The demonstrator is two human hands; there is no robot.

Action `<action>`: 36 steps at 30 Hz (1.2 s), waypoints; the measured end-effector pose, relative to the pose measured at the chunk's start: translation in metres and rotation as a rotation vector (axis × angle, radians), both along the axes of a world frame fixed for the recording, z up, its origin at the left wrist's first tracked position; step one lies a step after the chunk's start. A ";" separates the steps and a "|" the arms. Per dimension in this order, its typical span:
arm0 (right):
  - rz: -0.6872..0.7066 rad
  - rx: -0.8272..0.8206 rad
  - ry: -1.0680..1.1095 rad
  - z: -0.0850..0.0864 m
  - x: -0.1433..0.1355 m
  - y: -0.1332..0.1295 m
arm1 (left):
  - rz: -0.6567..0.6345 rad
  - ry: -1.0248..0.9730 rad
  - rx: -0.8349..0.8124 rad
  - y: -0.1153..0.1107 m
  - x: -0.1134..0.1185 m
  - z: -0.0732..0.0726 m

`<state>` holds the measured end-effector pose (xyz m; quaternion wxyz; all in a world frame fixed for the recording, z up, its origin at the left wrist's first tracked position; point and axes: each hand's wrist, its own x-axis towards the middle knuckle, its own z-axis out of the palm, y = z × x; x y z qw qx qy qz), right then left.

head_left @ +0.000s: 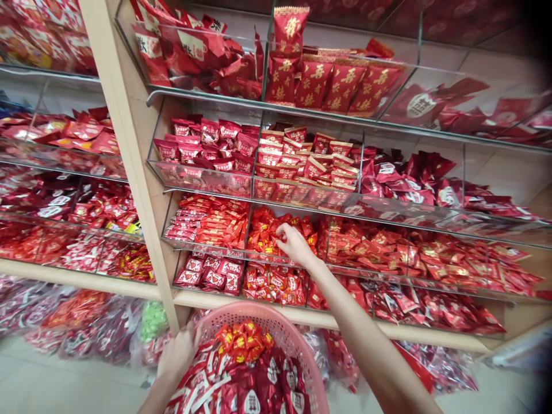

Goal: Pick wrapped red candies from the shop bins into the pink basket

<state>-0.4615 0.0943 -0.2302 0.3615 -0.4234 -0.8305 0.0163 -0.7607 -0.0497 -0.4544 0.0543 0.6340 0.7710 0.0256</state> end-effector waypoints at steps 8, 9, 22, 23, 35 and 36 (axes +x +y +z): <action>-0.067 -0.059 -0.007 -0.016 0.010 0.010 | -0.009 -0.011 0.008 0.000 0.000 0.002; -0.070 -0.076 -0.008 -0.016 0.010 0.009 | -0.009 -0.009 0.000 0.000 0.000 0.002; -0.143 -0.133 -0.072 -0.012 0.007 0.008 | -0.059 0.067 -0.069 -0.003 0.003 0.012; -0.135 -0.126 -0.066 -0.012 0.008 0.008 | -0.064 0.071 -0.067 -0.003 0.002 0.012; -0.160 -0.142 -0.070 -0.017 0.009 0.012 | -0.027 0.044 -0.037 0.000 0.001 0.004; -0.156 -0.151 -0.065 -0.017 0.009 0.013 | -0.010 0.027 -0.030 -0.001 0.002 0.005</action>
